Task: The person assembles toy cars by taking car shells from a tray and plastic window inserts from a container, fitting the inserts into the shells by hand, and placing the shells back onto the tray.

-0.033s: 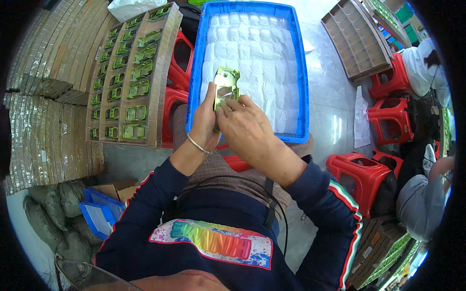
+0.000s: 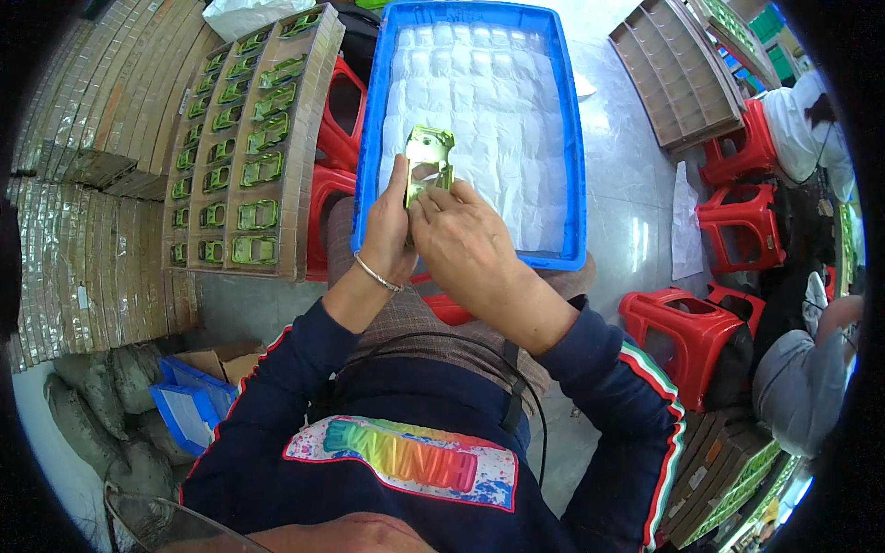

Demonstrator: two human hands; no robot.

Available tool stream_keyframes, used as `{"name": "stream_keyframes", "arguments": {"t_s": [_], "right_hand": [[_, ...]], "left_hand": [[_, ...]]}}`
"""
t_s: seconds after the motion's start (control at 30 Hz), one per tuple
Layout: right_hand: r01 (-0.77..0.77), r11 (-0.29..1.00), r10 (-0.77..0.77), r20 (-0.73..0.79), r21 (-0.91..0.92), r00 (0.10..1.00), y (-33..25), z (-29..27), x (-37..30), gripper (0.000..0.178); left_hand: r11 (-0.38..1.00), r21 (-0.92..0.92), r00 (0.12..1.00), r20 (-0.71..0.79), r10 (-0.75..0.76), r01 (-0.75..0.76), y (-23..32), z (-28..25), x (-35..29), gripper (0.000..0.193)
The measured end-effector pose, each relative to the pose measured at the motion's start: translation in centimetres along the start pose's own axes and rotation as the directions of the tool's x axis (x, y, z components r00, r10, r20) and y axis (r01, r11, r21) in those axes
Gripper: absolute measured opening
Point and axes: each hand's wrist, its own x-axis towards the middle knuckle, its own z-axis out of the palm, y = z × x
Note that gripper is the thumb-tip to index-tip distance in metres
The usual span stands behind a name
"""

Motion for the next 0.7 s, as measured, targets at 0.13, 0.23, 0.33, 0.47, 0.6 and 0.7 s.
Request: {"name": "stream_keyframes", "arguments": {"t_s": [0.13,0.23,0.33,0.47,0.6,0.7], "right_hand": [[-0.083,0.996,0.079,0.116,0.035,0.99,-0.5,0.3,0.2,0.033],[-0.103,0.994,0.101,0.051,0.038,0.994,-0.1,0.9,0.6,0.036],[-0.12,0.988,0.12,0.004,0.096,0.993,0.5,0.4,0.7,0.036],[-0.091,0.966,0.156,-0.266,0.243,0.951,1.3,-0.8,-0.5,0.034],[-0.379,0.733,0.582,-0.232,0.564,0.779,1.2,0.4,-0.9,0.023],[-0.347,0.323,0.648,0.061,0.88,0.759,1.0,2.8,0.2,0.037]], "left_hand": [[1.0,0.026,1.0,-0.001,0.0,0.0,0.3,-0.9,0.6,0.054],[0.999,0.036,0.996,0.087,0.017,-0.021,0.5,-1.9,1.4,0.055],[0.997,0.048,0.987,0.148,0.055,-0.063,1.3,-2.4,1.7,0.047],[0.989,0.066,0.971,0.209,0.119,-0.136,3.1,-2.4,1.6,0.051],[0.958,0.159,0.966,0.142,0.218,-0.239,3.3,-2.8,1.5,0.055],[0.812,0.425,0.916,0.201,0.348,-0.401,2.9,-3.1,1.2,0.053]]}}
